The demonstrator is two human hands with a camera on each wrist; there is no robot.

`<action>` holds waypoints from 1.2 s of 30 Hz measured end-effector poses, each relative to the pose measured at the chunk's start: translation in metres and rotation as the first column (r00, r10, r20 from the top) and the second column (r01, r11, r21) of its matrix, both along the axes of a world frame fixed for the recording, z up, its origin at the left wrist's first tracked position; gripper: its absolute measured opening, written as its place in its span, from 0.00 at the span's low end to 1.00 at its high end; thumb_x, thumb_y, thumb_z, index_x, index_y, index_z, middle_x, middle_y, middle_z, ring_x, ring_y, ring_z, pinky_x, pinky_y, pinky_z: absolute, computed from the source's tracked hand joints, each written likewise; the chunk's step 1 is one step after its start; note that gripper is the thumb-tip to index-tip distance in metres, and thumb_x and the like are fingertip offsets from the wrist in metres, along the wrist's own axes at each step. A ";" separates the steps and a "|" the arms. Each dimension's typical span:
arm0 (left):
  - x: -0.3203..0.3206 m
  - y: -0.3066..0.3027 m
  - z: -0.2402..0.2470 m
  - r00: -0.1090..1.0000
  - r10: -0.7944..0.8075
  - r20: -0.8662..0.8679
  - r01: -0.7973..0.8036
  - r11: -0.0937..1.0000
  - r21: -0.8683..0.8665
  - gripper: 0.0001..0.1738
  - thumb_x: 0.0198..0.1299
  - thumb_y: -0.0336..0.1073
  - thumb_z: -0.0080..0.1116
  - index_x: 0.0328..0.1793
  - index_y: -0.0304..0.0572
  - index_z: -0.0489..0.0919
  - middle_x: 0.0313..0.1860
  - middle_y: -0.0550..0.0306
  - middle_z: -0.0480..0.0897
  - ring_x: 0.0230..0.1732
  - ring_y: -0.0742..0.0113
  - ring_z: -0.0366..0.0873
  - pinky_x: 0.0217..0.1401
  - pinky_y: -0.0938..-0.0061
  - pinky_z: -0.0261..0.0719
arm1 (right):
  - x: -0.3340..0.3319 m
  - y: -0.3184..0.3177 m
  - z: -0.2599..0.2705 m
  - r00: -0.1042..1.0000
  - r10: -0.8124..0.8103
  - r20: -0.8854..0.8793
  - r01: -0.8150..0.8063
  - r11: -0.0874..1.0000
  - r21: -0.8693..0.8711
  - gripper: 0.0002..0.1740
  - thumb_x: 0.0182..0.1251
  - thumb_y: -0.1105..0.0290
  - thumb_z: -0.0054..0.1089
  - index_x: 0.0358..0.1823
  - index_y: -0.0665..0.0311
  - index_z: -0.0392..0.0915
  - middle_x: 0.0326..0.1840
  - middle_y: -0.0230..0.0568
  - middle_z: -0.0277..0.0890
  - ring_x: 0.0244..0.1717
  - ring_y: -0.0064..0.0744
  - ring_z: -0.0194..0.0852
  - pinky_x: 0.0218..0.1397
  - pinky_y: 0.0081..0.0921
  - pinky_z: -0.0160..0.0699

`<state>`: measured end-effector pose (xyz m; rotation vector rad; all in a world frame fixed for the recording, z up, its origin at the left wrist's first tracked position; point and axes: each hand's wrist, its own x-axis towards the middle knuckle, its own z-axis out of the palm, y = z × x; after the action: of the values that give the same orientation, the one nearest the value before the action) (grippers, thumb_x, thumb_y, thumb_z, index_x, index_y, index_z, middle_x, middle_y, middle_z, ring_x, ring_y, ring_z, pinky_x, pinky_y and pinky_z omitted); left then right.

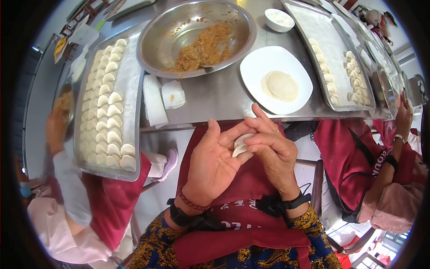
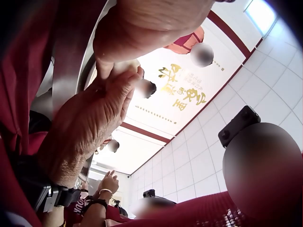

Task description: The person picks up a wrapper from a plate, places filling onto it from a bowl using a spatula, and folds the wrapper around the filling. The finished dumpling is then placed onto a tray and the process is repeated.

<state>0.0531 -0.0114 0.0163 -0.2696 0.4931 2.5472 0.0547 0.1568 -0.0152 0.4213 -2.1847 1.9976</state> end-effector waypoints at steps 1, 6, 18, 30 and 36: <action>-0.001 0.000 -0.001 1.000 -0.001 0.004 0.001 1.000 0.031 0.43 0.81 0.59 0.27 0.76 0.19 0.61 0.75 0.38 0.68 0.77 0.52 0.66 0.82 0.55 0.62 | 0.000 0.001 -0.002 1.000 0.005 -0.016 -0.005 1.000 0.014 0.09 0.61 0.77 0.70 0.43 0.63 0.89 0.67 0.48 0.80 0.80 0.50 0.61 0.79 0.42 0.61; 0.001 -0.003 -0.011 0.994 0.057 0.094 -0.070 0.987 0.143 0.40 0.81 0.58 0.33 0.73 0.21 0.66 0.72 0.38 0.73 0.75 0.49 0.68 0.80 0.52 0.65 | 0.000 -0.007 0.008 0.992 -0.115 0.058 0.116 0.993 -0.023 0.12 0.61 0.77 0.71 0.48 0.64 0.88 0.72 0.48 0.75 0.81 0.50 0.59 0.80 0.42 0.61; 0.005 0.007 -0.021 0.989 0.124 0.084 -0.145 0.927 0.346 0.36 0.81 0.56 0.34 0.72 0.27 0.69 0.72 0.39 0.73 0.76 0.50 0.67 0.83 0.55 0.62 | -0.001 -0.010 0.002 0.994 -0.108 -0.001 0.107 0.983 -0.151 0.13 0.61 0.83 0.68 0.47 0.68 0.87 0.70 0.52 0.76 0.80 0.50 0.62 0.77 0.40 0.67; 0.004 0.001 -0.024 0.979 0.197 0.056 -0.204 0.911 0.359 0.35 0.81 0.55 0.36 0.71 0.27 0.70 0.75 0.35 0.69 0.81 0.39 0.59 0.87 0.50 0.54 | 0.001 -0.007 -0.007 0.971 -0.198 -0.132 0.212 0.972 0.099 0.12 0.64 0.82 0.68 0.49 0.69 0.84 0.72 0.56 0.73 0.79 0.47 0.64 0.78 0.39 0.65; 0.004 -0.005 -0.020 0.978 0.204 0.032 -0.207 0.954 0.217 0.36 0.81 0.55 0.36 0.71 0.23 0.70 0.74 0.35 0.70 0.79 0.39 0.62 0.84 0.50 0.59 | 0.002 -0.013 0.008 0.975 -0.214 0.055 0.211 0.976 0.054 0.20 0.63 0.79 0.71 0.57 0.68 0.82 0.70 0.55 0.75 0.80 0.43 0.61 0.79 0.37 0.64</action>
<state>0.0570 -0.0162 -0.0040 -0.2636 0.1841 2.7726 0.0563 0.1442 -0.0076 0.1267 -2.2111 1.8705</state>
